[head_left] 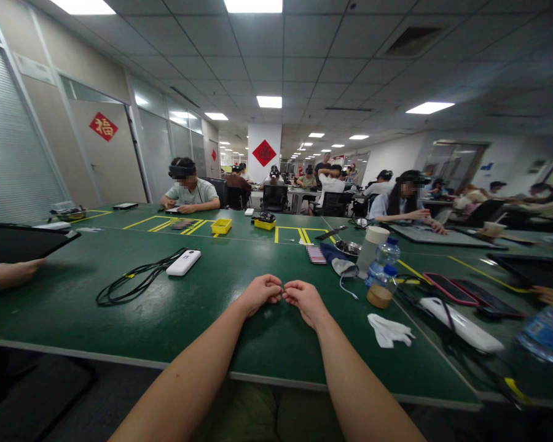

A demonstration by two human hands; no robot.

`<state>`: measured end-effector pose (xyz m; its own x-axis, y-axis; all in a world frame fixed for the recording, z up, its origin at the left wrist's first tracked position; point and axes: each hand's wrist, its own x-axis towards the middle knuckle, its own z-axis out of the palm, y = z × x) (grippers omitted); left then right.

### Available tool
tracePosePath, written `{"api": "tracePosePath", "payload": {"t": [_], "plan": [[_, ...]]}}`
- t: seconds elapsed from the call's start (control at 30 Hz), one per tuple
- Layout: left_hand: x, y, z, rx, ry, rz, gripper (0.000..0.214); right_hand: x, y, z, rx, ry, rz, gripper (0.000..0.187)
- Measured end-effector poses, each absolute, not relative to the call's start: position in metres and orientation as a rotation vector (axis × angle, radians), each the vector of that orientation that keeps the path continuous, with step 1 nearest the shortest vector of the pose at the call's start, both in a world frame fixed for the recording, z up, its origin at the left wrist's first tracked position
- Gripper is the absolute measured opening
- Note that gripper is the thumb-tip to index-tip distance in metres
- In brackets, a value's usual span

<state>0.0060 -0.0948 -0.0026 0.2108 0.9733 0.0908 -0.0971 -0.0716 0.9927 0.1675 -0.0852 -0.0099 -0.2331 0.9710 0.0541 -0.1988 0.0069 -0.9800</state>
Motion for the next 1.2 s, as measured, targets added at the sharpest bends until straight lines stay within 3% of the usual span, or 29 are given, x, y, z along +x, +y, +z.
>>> {"api": "tracePosePath", "payload": {"t": [0.5,0.8,0.93,1.07,1.2], "plan": [[0.0043,-0.0914,-0.0045,1.181,0.935,1.128,0.018,0.1673,-0.0881,-0.0057,-0.879,-1.207,1.483,0.020],[0.0051,-0.0928,-0.0032,1.215,0.915,1.116,0.027,0.1675,-0.0874,-0.0057,-0.876,-1.195,1.510,0.010],[0.0067,-0.0945,-0.0035,1.374,0.947,1.158,0.032,0.1665,-0.0873,-0.0071,-0.896,-1.232,1.452,0.017],[0.0059,-0.0927,-0.0062,1.542,1.031,1.212,0.022,0.1660,-0.0873,-0.0076,-0.890,-1.299,1.351,0.031],[0.0043,-0.0898,-0.0076,1.599,1.071,1.228,0.020,0.1657,-0.0895,-0.0050,-0.878,-1.345,1.323,0.032]]}}
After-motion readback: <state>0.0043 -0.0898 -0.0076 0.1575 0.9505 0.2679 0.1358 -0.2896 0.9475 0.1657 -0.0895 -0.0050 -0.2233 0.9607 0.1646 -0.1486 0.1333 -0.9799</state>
